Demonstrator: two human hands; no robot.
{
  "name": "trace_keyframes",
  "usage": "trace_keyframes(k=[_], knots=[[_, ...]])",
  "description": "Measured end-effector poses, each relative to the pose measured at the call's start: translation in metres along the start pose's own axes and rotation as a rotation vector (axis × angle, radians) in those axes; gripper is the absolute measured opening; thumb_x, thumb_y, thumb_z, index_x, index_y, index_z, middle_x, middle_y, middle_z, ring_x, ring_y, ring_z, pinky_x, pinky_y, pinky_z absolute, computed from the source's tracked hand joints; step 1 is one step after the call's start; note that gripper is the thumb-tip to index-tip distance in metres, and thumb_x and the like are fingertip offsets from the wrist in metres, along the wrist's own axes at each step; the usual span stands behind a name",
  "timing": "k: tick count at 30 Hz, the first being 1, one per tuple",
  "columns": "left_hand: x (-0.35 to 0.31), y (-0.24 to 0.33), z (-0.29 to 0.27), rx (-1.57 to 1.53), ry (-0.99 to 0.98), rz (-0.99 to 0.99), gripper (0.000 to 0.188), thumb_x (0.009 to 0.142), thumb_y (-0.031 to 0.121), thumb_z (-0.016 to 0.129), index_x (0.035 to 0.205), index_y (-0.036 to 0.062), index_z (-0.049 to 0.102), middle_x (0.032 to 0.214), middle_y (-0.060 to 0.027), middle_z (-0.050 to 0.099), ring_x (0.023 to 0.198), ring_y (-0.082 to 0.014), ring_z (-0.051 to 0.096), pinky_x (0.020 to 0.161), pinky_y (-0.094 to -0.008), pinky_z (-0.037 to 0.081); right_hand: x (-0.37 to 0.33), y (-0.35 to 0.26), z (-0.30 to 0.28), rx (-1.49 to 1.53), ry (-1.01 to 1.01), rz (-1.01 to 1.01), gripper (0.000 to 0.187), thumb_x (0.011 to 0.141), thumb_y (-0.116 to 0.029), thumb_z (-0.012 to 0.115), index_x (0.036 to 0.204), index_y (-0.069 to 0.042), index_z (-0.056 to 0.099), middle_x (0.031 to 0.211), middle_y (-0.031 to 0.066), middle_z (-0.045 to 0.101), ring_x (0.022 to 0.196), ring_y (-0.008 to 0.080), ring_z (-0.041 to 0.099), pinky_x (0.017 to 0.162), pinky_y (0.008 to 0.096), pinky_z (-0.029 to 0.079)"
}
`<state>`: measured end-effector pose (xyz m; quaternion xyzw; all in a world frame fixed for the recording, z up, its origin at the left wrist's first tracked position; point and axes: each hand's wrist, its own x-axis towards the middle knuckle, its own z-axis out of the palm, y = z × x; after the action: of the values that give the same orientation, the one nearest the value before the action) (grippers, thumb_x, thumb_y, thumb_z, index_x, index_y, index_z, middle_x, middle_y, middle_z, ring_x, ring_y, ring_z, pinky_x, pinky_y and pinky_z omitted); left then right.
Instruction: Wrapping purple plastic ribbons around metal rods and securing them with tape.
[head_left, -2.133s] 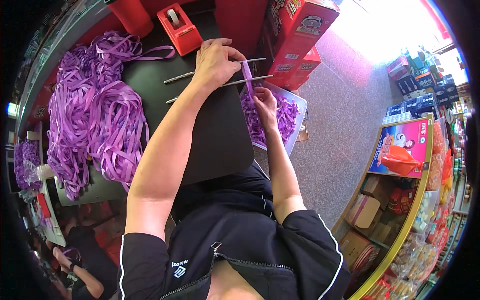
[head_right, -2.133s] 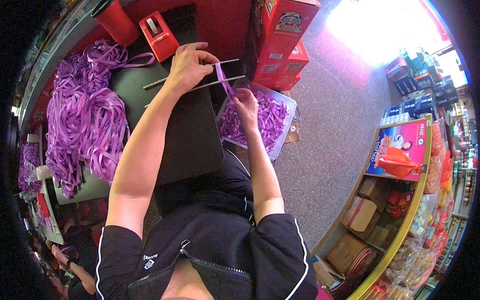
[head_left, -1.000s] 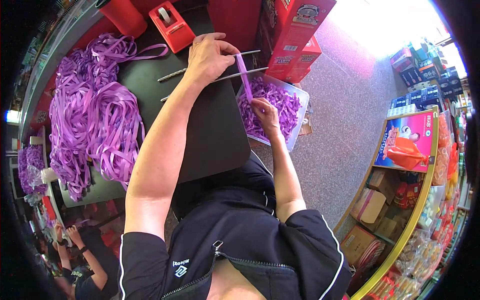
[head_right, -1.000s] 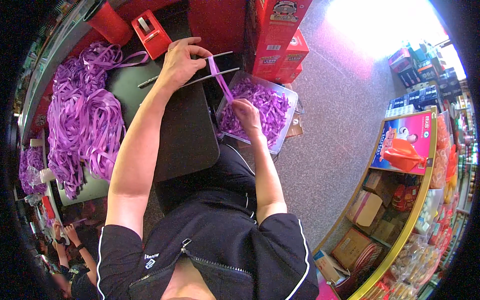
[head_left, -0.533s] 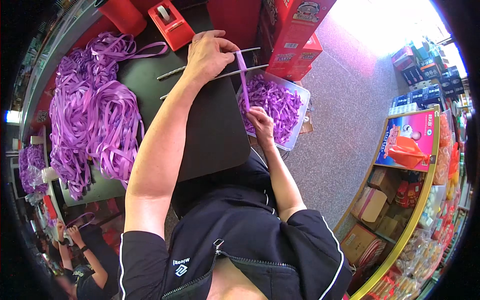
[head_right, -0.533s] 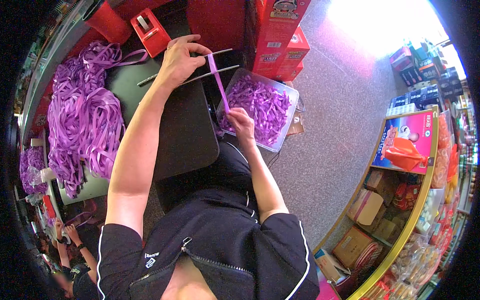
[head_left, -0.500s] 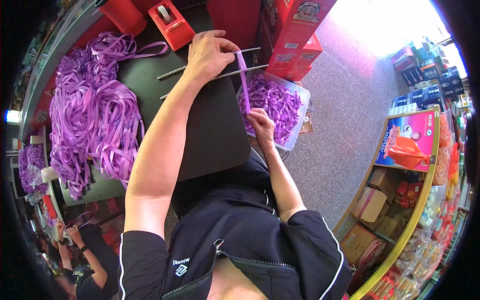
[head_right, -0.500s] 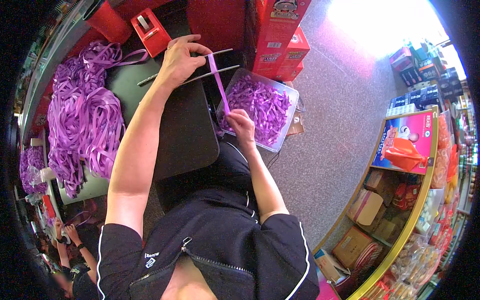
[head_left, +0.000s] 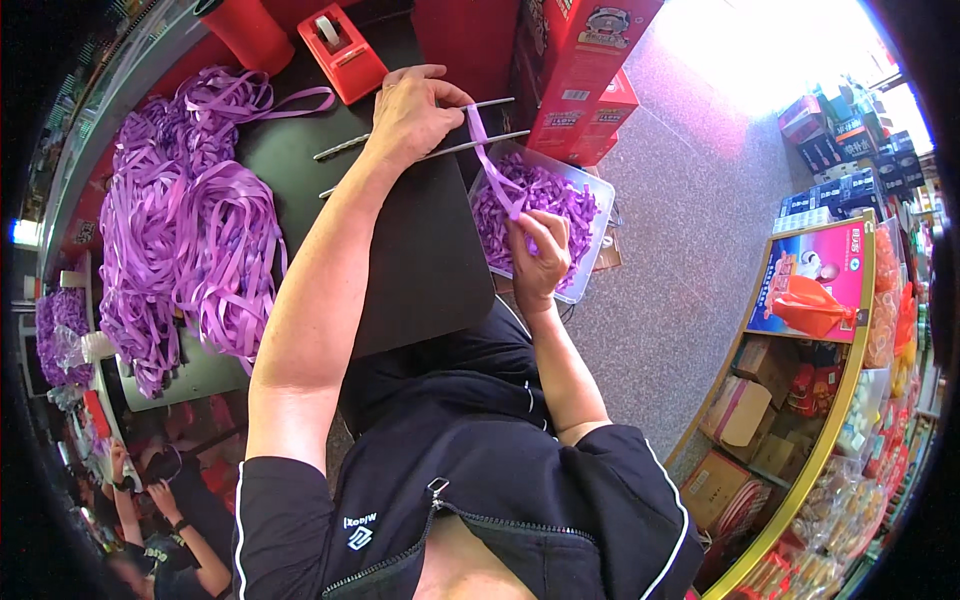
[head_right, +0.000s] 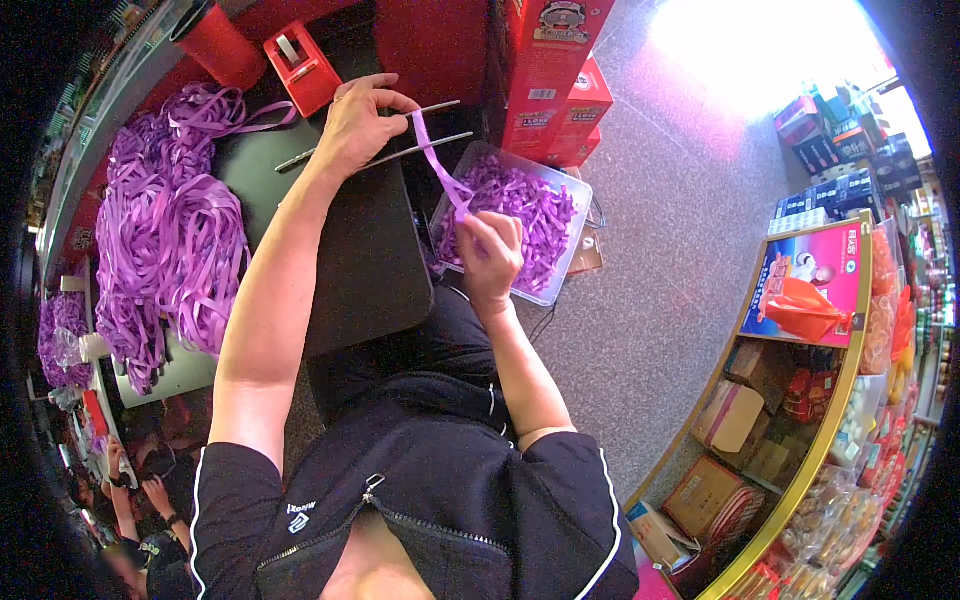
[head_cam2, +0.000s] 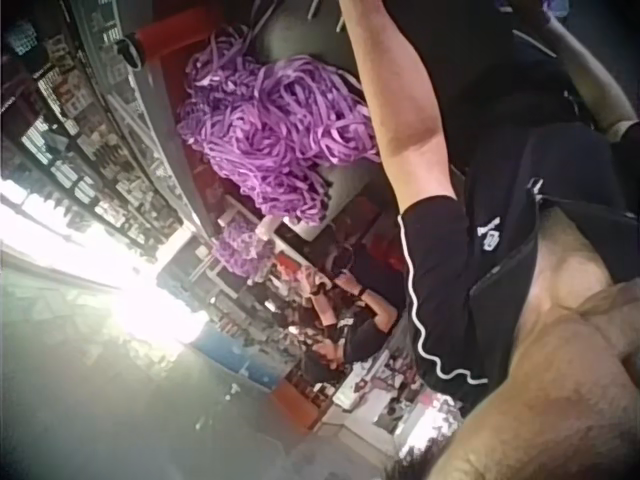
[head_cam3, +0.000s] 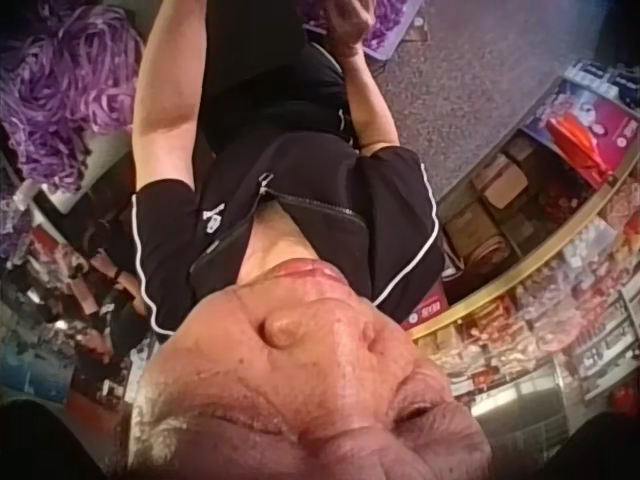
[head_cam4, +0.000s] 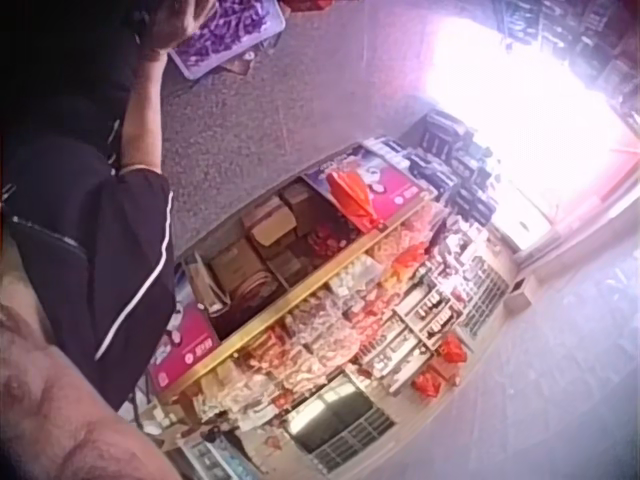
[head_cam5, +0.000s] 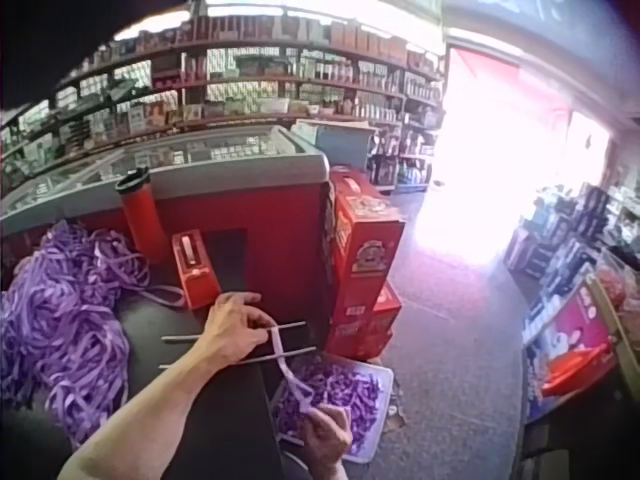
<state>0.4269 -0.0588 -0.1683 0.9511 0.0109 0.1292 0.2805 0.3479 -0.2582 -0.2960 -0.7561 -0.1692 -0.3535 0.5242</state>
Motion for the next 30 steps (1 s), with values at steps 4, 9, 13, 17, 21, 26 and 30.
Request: trace_keyframes(k=[4, 9, 13, 17, 21, 26, 30], knots=[[0.0, -0.002, 0.0, -0.016, -0.003, -0.01, 0.026, 0.068, 0.018, 0.066, 0.091, 0.0193, 0.076, 0.135, -0.0087, 0.053, 0.13, -0.0296, 0.04, 0.11, -0.0406, 0.031, -0.016, 0.016, 0.006, 0.097, -0.068, 0.571, 0.01, 0.083, -0.007, 0.067, 0.093, -0.003, 0.069, 0.085, 0.0075, 0.063, 0.079, 0.0164, 0.061, 0.067, 0.0289, 0.048], [0.0, -0.001, 0.0, -0.005, -0.008, -0.003, 0.026, 0.068, 0.018, 0.066, 0.091, 0.0191, 0.076, 0.136, -0.0093, 0.052, 0.13, -0.0296, 0.04, 0.11, -0.0404, 0.03, -0.029, 0.034, 0.021, 0.174, -0.169, 0.585, 0.012, 0.084, -0.004, 0.061, 0.094, -0.003, 0.068, 0.087, 0.0068, 0.062, 0.08, 0.0158, 0.059, 0.07, 0.027, 0.047], [-0.001, 0.0, 0.0, 0.005, -0.003, -0.001, 0.027, 0.068, 0.019, 0.065, 0.092, 0.0191, 0.076, 0.135, -0.0098, 0.053, 0.13, -0.0299, 0.041, 0.11, -0.0403, 0.03, -0.036, 0.034, 0.023, 0.366, -0.206, 0.508, 0.013, 0.083, -0.001, 0.06, 0.094, -0.001, 0.067, 0.085, 0.0055, 0.06, 0.08, 0.014, 0.057, 0.071, 0.025, 0.044], [0.0, 0.0, 0.001, 0.002, 0.001, 0.011, 0.027, 0.068, 0.019, 0.065, 0.092, 0.019, 0.076, 0.135, -0.0098, 0.053, 0.13, -0.0301, 0.04, 0.11, -0.0401, 0.03, -0.053, 0.046, 0.02, 0.489, -0.192, 0.624, 0.009, 0.084, -0.001, 0.062, 0.093, 0.0, 0.064, 0.092, 0.0024, 0.058, 0.082, 0.0101, 0.055, 0.072, 0.0227, 0.044], [0.0, -0.003, 0.0, 0.02, 0.008, 0.025, 0.026, 0.068, 0.018, 0.065, 0.091, 0.0183, 0.076, 0.134, -0.0105, 0.054, 0.128, -0.0304, 0.043, 0.109, -0.0399, 0.032, -0.056, 0.044, 0.018, 0.595, -0.205, 0.655, 0.01, 0.088, -0.002, 0.063, 0.098, -0.001, 0.064, 0.089, -0.0034, 0.058, 0.081, 0.0045, 0.051, 0.072, 0.0185, 0.04], [0.002, -0.004, 0.003, -0.003, 0.025, 0.026, 0.025, 0.068, 0.018, 0.065, 0.09, 0.018, 0.076, 0.133, -0.011, 0.055, 0.125, -0.0306, 0.046, 0.108, -0.0398, 0.034, -0.061, 0.05, 0.012, 0.795, -0.249, 0.906, 0.015, 0.089, -0.009, 0.065, 0.1, 0.001, 0.064, 0.099, 0.0031, 0.06, 0.09, 0.0093, 0.055, 0.079, 0.0217, 0.044], [0.001, -0.003, 0.004, 0.013, 0.029, 0.036, 0.025, 0.068, 0.017, 0.065, 0.09, 0.0178, 0.076, 0.133, -0.0114, 0.054, 0.125, -0.0308, 0.046, 0.107, -0.0391, 0.034, -0.058, 0.049, 0.009, 0.658, -0.229, 0.635, 0.014, 0.088, -0.006, 0.065, 0.1, 0.002, 0.066, 0.095, 0.0035, 0.062, 0.091, 0.0113, 0.056, 0.079, 0.0228, 0.044]])
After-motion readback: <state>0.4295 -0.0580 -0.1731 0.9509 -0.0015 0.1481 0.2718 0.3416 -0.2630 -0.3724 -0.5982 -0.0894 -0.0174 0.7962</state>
